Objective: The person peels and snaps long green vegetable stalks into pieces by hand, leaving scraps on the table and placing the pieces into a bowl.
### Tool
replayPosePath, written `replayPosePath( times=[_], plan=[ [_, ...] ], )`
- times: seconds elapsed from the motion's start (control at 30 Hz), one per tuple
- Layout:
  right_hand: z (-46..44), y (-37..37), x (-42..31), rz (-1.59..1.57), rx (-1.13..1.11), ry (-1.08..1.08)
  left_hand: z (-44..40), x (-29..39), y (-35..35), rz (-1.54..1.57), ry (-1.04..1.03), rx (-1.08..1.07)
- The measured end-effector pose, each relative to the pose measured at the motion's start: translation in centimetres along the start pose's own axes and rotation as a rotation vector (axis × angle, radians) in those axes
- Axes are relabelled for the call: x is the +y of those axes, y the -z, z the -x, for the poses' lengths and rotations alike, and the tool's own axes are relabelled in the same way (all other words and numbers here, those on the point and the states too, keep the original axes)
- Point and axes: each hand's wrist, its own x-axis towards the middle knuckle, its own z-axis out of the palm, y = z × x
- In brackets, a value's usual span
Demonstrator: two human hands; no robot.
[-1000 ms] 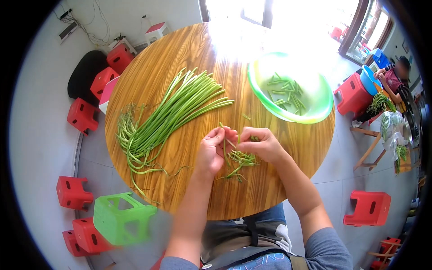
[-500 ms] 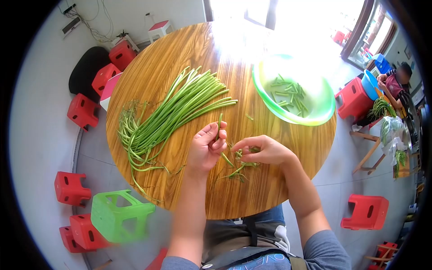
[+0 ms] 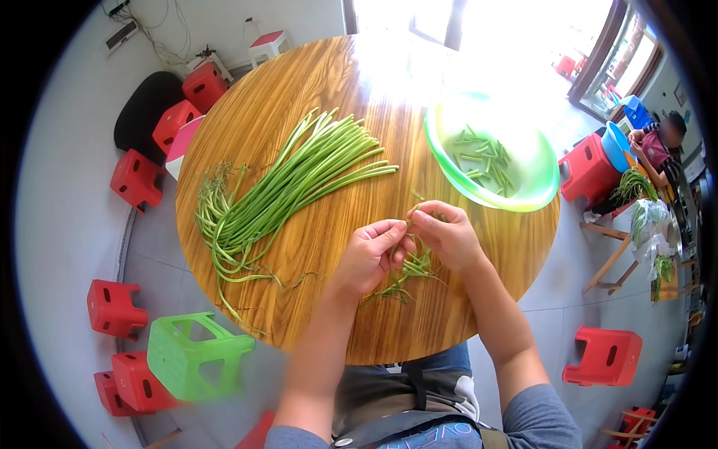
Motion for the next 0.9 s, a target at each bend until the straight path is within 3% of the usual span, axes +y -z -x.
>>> replayPosePath(
  times=[0.1,0.2,0.4,0.6,0.7,0.9],
  plan=[
    [-0.7,1.0,0.4,-0.276,-0.015,-0.059,0.3,0.3,-1.2,-0.006,0.008,0.072],
    [-0.7,0.6,0.0,-0.268,0.07,-0.097,-0.2,-0.5,0.3,-0.204,0.021,-0.012],
    [-0.3,1.2,-0.4,-0.31,-0.079,-0.111,-0.1,-0.6,0.0,-0.27,-0.042,0.062],
    [0.0,0.0,0.6,0.801,-0.002,0.803,-0.7,-1.2,0.5,-0.345,-0.171,0.238],
    [0.5,-0.8,0.8,0.869,0.003,0.899,-0.4,-1.0,-0.4,-0.429,-0.181,0.34],
    [0.6,-1.4,1.5,0.973,-0.143,1.146,-0.9,-1.6,0.4,-0.272,-0.26,0.381]
  ],
)
